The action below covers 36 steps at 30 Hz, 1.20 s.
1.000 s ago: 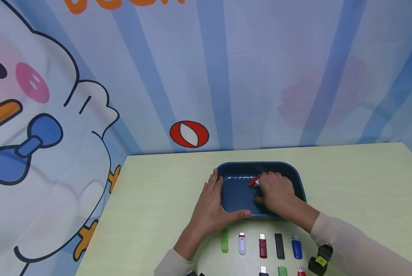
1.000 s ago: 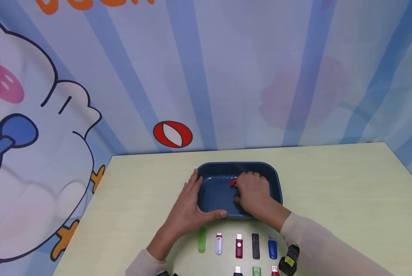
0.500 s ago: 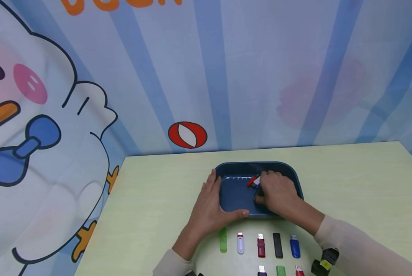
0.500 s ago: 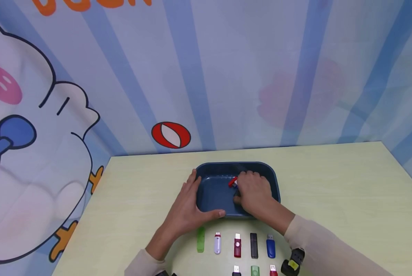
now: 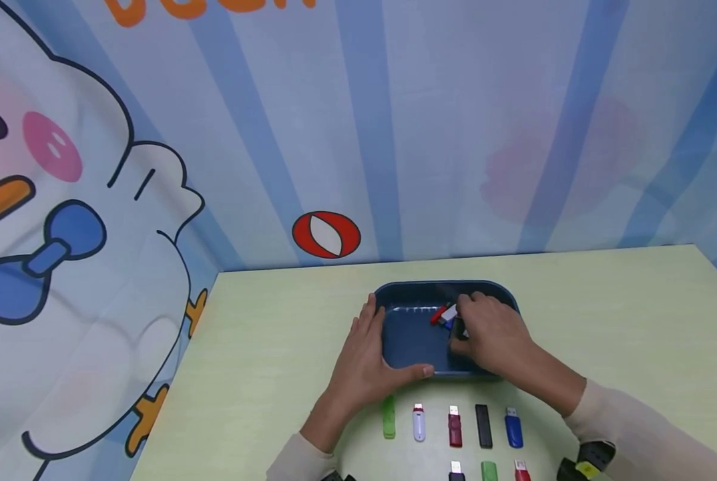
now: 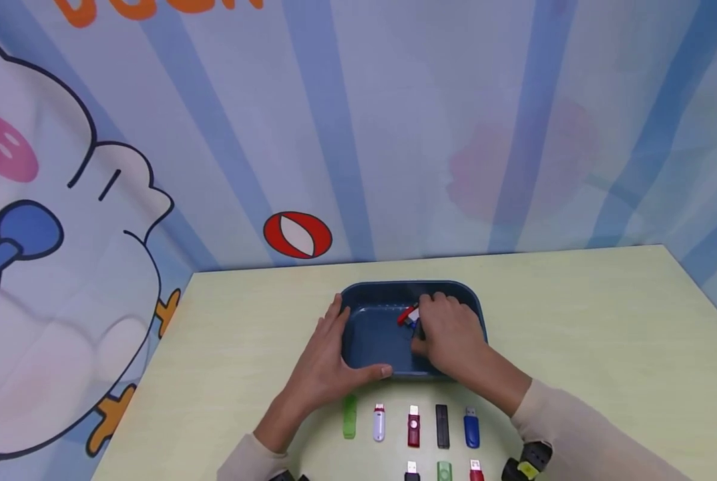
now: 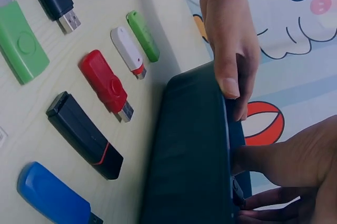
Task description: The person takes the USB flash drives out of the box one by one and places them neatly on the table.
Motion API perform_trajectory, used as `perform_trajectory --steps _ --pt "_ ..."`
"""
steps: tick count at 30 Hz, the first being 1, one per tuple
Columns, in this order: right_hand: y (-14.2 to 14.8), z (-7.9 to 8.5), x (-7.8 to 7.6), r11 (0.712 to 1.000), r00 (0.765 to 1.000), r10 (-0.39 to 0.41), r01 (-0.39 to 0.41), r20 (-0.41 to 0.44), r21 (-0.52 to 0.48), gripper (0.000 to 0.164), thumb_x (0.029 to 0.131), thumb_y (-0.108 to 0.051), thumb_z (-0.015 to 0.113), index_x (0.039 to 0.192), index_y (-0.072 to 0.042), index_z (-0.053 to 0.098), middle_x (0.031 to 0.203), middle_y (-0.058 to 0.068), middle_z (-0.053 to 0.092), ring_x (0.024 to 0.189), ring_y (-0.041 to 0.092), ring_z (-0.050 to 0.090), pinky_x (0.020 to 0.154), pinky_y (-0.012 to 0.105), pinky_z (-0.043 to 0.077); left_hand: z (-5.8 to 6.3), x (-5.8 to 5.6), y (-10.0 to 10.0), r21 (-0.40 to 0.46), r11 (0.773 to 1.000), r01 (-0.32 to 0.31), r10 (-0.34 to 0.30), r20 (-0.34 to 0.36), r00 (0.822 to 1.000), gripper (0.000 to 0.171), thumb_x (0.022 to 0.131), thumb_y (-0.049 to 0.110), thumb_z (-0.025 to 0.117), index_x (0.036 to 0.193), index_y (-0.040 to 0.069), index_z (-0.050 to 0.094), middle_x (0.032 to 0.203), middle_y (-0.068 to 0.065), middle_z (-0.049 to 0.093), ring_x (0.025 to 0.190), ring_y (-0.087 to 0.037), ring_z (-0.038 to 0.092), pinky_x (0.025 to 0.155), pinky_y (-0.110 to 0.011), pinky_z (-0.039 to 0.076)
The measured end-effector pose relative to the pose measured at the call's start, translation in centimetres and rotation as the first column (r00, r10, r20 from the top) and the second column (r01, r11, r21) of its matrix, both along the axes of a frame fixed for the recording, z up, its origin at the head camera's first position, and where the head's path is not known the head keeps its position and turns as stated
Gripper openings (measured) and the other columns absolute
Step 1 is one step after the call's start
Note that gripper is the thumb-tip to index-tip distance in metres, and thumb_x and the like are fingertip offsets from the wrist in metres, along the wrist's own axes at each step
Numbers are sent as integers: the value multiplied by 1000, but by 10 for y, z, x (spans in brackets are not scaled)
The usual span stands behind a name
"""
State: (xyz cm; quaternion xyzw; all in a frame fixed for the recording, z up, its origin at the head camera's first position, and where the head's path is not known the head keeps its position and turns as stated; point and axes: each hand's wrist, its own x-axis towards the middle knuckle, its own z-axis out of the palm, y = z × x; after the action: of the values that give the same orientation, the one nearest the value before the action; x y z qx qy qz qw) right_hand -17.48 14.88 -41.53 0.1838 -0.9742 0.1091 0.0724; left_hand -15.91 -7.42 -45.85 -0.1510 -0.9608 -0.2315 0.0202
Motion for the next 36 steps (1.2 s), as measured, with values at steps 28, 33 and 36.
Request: perform_trajectory --steps 28,33,36 --pt "-6 33 49 992 988 43 -25 148 -122 54 69 -41 80 111 -12 63 110 7 56 84 15 53 66 30 52 -1 1 1 -1 1000 0 0 -1 1000 122 63 89 48 149 4 27 158 -6 5 141 -17 4 112 -38 11" --pt "-10 34 58 992 979 54 -29 196 -126 51 70 -43 79 111 -17 63 108 1 55 82 10 52 64 25 50 1 1 1 -7 1000 0 0 -4 1000 122 63 89 47 149 5 27 158 -6 4 141 -18 4 112 -38 11" --pt "-12 35 64 992 978 55 -31 203 -123 49 69 -44 78 110 -21 63 107 -2 55 82 7 51 63 23 49 1 1 1 -8 1000 0 0 -5 1000 122 63 89 47 149 5 26 158 -6 4 141 -18 4 112 -38 11"
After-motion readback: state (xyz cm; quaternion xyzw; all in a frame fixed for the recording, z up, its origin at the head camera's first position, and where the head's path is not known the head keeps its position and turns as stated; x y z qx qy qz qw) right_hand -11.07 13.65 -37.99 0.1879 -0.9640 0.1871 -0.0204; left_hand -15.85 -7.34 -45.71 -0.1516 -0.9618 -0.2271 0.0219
